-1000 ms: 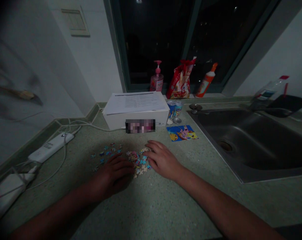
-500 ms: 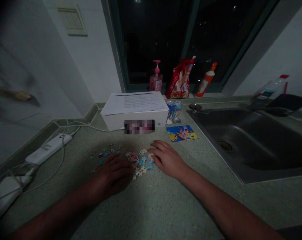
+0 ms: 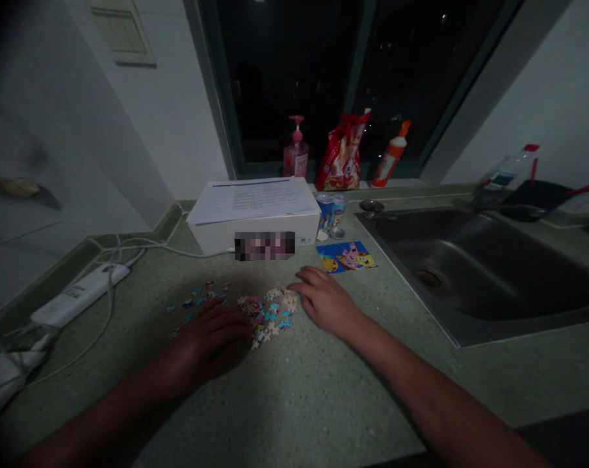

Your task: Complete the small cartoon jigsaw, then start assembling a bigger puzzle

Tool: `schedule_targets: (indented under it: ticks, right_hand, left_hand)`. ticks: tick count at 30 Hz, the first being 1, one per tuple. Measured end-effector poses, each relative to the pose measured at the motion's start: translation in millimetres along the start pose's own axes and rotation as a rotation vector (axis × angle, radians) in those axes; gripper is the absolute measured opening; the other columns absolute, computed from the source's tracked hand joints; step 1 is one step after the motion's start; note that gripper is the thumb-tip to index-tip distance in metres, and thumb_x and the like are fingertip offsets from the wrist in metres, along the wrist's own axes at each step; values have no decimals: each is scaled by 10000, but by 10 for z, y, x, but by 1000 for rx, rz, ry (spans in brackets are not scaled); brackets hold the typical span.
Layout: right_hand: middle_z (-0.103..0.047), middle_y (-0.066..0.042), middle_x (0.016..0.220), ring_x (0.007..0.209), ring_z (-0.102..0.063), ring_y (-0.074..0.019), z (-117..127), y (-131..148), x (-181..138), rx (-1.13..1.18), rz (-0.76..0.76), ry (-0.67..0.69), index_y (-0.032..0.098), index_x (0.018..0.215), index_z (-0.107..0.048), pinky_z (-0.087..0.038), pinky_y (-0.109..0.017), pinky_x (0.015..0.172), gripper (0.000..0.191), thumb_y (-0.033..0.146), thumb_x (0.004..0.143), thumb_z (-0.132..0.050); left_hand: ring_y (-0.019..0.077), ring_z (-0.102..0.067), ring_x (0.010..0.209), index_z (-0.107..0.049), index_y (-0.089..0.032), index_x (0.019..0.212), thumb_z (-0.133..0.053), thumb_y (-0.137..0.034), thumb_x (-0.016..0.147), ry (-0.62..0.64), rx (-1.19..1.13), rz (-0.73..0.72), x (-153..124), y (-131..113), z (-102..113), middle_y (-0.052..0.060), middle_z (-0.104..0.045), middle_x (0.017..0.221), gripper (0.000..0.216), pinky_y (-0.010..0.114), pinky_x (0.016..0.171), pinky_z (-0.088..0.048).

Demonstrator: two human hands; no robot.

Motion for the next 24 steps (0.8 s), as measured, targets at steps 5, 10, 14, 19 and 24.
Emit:
schedule_targets:
  ticks: [5,10,14,19,24]
  right_hand:
    - [-706,-125,1368,1378,-603,-309,15,77,20,59,6,-20,237,1229,-753,-525,-575,1162,291,134,1004,-600]
    - [-717,-150,1337,1361,-613,-329,12,114,35,93,41,14,210,1174,-762,-535,-569,1135,200,203,1024,-629]
    - [-730,-146,1315,1358,-620,-327,-12,115,39,87,40,28,214,1134,-768,-540,-552,1128,166,217,1033,-636]
    - [-747,-125,1295,1340,-634,-319,-30,125,48,97,44,11,225,1046,-760,-539,-558,1133,123,221,1041,-637]
    - [-751,-119,1288,1325,-645,-308,-1,19,61,150,3,-89,229,984,-747,-535,-558,1133,127,178,1017,-635]
  left_hand:
    - [216,-714,1150,-719,-294,1236,-625,-149,1023,-20,3,2,-2,4,0,12,-792,1233,275,509,1246,-334]
    - [220,-712,1138,-711,-289,1238,-630,-147,1027,-22,13,-9,4,-12,9,15,-793,1220,267,514,1228,-348]
    - [226,-709,1143,-710,-286,1235,-630,-142,1020,-5,2,-6,9,-21,21,19,-790,1237,271,524,1206,-376]
    - [223,-712,1146,-718,-292,1232,-639,-147,1021,-11,-6,6,10,-25,30,6,-793,1227,268,525,1222,-363]
    - [220,-714,1139,-720,-280,1226,-641,-161,1028,-10,1,-1,5,-22,18,8,-791,1224,244,519,1215,-364]
Point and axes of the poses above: each hand's wrist, its own x-axis towards the middle knuckle, its own z-axis out of the back of the hand, y = z × x, the point moved 6 cm from there along x, towards the middle knuckle
